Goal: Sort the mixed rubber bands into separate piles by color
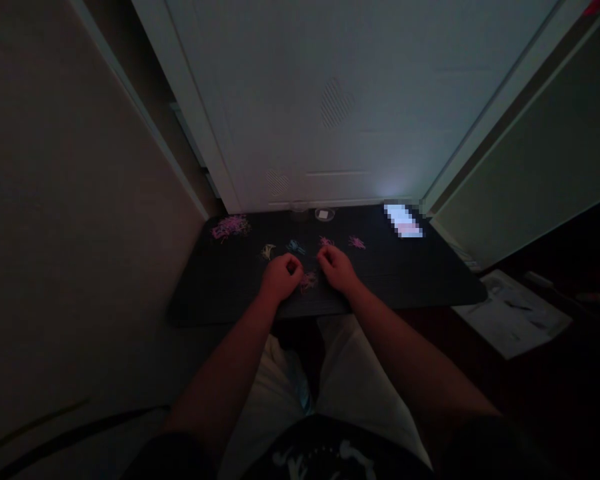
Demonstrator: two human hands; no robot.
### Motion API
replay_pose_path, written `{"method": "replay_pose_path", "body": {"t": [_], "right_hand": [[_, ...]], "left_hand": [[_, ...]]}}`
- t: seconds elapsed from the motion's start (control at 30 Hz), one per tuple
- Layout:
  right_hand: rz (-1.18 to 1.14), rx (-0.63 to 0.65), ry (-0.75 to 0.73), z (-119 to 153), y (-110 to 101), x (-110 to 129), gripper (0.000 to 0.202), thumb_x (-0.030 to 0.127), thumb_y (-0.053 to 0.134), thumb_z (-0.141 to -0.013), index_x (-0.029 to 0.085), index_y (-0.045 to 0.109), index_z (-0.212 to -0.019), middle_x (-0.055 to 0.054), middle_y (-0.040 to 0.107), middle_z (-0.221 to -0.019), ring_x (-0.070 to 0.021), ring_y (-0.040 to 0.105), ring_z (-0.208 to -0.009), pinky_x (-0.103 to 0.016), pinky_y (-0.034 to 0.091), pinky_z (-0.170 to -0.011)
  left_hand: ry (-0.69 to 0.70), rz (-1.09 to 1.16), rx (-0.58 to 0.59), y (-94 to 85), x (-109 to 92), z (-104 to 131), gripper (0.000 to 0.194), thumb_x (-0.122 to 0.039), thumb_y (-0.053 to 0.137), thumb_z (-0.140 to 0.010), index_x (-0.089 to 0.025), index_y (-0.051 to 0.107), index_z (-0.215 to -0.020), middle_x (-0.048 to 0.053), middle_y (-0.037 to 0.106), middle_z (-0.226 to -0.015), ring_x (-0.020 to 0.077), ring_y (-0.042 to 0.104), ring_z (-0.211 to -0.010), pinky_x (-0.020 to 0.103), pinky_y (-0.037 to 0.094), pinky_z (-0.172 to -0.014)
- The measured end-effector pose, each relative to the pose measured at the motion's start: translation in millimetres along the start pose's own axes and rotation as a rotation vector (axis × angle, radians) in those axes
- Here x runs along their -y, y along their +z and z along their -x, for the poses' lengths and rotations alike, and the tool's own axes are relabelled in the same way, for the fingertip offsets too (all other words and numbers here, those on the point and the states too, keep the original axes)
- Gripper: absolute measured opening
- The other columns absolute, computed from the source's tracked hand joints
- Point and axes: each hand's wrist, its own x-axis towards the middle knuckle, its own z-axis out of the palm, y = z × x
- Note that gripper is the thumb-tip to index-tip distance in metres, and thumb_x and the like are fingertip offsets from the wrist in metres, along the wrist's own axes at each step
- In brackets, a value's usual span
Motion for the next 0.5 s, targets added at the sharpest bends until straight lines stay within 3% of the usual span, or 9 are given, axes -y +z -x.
{"method": "replay_pose_path", "body": {"t": [0.2, 0.4, 0.5], "right_hand": [[-0.057, -0.023, 0.021, -1.1, 1.0, -4.2, 0.012, 0.029, 0.047, -0.079, 0.02, 0.048, -0.072, 0.001, 0.048, -0.064, -0.013, 0.045, -0.059, -0.026, 0.036, -0.057], [-0.013, -0.007, 0.006, -1.0, 1.4, -2.7, 0.011, 0.029, 0.048, -0.078, 0.019, 0.049, -0.072, 0.001, 0.05, -0.065, -0.0125, 0.046, -0.061, -0.025, 0.036, -0.058], [-0.013, -0.014, 0.006, -0.8, 1.9, -2.4, 0.012, 0.028, 0.047, -0.078, 0.019, 0.049, -0.071, 0.001, 0.05, -0.065, -0.0121, 0.046, -0.06, -0.025, 0.037, -0.058]], "left_hand": [[0.049, -0.182, -0.078, 4.8, 2.7, -1.4, 0.015, -0.022, 0.057, -0.074, -0.02, 0.064, -0.088, 0.006, 0.068, -0.094, 0.0227, 0.057, -0.089, 0.037, 0.044, -0.084], [0.103, -0.192, -0.029, 3.4, 2.2, -2.0, 0.016, -0.023, 0.055, -0.077, -0.021, 0.064, -0.09, 0.003, 0.063, -0.115, 0.0241, 0.053, -0.103, 0.04, 0.04, -0.095], [0.121, -0.168, 0.0, 0.9, -0.1, -1.4, 0.014, -0.022, 0.053, -0.078, -0.02, 0.064, -0.088, 0.003, 0.065, -0.11, 0.0217, 0.054, -0.102, 0.038, 0.041, -0.094]]}}
